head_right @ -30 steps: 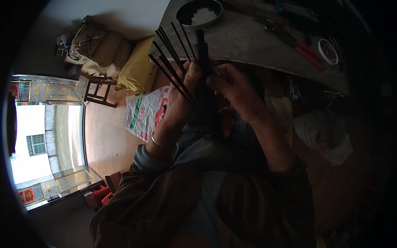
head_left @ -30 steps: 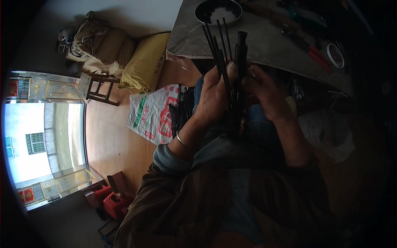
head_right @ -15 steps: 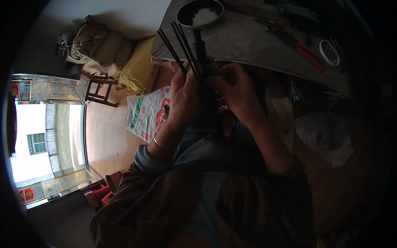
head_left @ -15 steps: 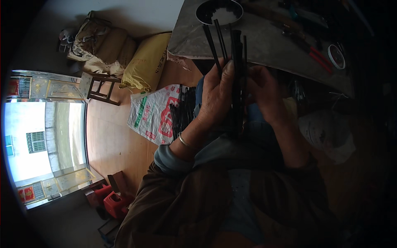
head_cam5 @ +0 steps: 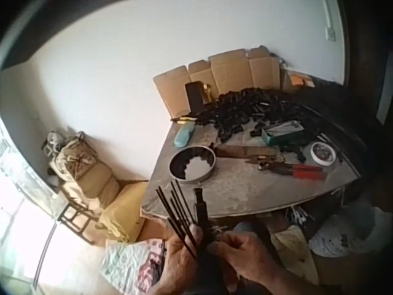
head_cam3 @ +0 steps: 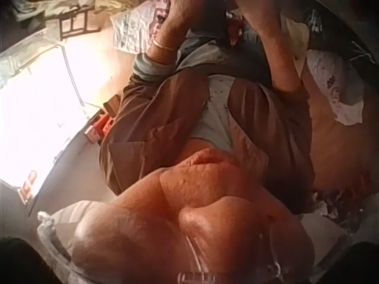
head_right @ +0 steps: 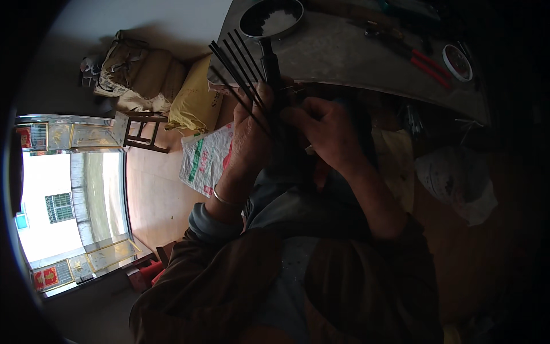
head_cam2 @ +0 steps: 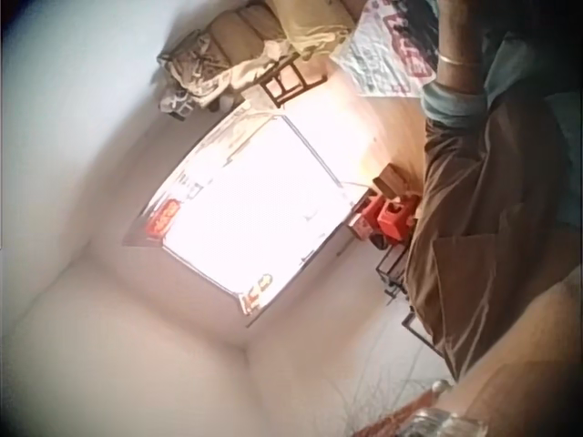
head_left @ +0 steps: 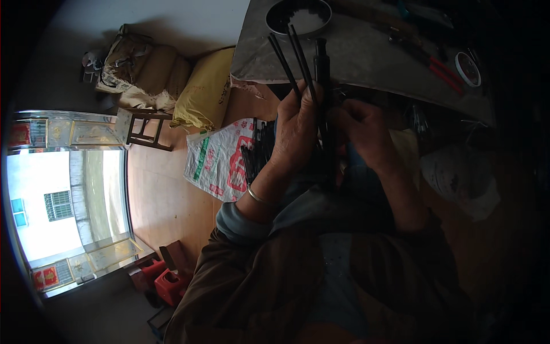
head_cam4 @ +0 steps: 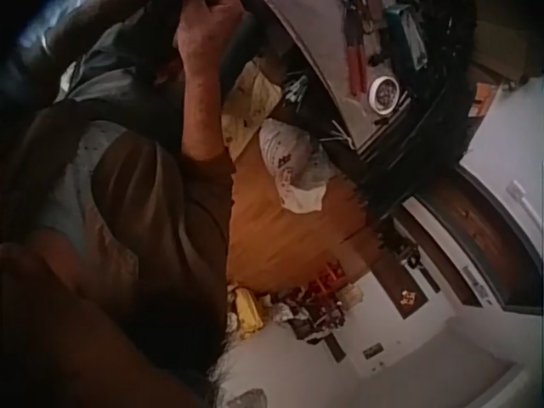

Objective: Assembling umbrella ribs into a central hub to create the umbrella frame.

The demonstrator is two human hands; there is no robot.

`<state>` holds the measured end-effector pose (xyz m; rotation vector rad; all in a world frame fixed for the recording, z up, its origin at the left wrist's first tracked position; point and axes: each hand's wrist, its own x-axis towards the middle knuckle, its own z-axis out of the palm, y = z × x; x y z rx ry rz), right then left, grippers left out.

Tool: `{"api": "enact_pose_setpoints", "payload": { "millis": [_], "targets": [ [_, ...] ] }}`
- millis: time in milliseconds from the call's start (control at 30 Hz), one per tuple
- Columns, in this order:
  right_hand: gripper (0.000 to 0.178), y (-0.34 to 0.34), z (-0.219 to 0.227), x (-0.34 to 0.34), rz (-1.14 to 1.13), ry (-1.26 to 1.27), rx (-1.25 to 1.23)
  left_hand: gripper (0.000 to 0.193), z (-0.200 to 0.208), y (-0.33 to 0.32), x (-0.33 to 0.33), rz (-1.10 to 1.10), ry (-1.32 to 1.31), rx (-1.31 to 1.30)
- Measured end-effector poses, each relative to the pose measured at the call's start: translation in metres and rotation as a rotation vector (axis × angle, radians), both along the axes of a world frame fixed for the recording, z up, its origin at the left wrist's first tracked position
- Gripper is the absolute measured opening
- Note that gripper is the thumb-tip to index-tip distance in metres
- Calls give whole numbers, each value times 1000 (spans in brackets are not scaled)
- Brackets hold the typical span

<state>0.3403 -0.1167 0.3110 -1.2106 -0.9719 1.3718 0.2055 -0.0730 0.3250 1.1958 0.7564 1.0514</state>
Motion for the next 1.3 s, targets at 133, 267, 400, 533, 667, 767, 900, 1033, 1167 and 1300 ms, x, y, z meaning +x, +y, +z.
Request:
{"api": "enact_pose_setpoints", "payload": {
  "millis": [133, 267, 400, 533, 667, 767, 900, 1033, 1167, 1300],
  "targets": [
    [24, 2, -6, 1, 28, -37, -8, 33, 1, -4, -1, 5, -17, -24],
    [26, 2, -10, 7, 84, 33, -81, 33, 10, -10, 3, -22, -11, -27],
    [28, 3, -13, 8, 110, 79, -40, 34, 2, -12, 1, -17, -4, 61],
    [31, 4, -11, 5, 67, 93, -61, 37, -4, -11, 0, -12, 54, 102],
    [34, 0, 1, -5, -74, 190, 217, 38, 3, -12, 5, -18, 52, 86],
    [37, -5, 5, -7, -82, 272, 230, 36, 12, -13, 6, -8, 96, 129],
    [38, -5, 2, -9, -116, 292, 247, 35, 10, -12, 3, -27, 182, 149],
    [38, -3, -2, -7, -135, 195, 167, 35, 8, -12, 5, -47, 139, 87],
    [34, -3, -1, -3, -118, 270, 169, 36, 8, -12, 6, -54, 185, 151],
    [29, -6, 2, 2, -40, 341, 97, 37, 7, -14, 3, -109, 160, 111]
  ]
}}
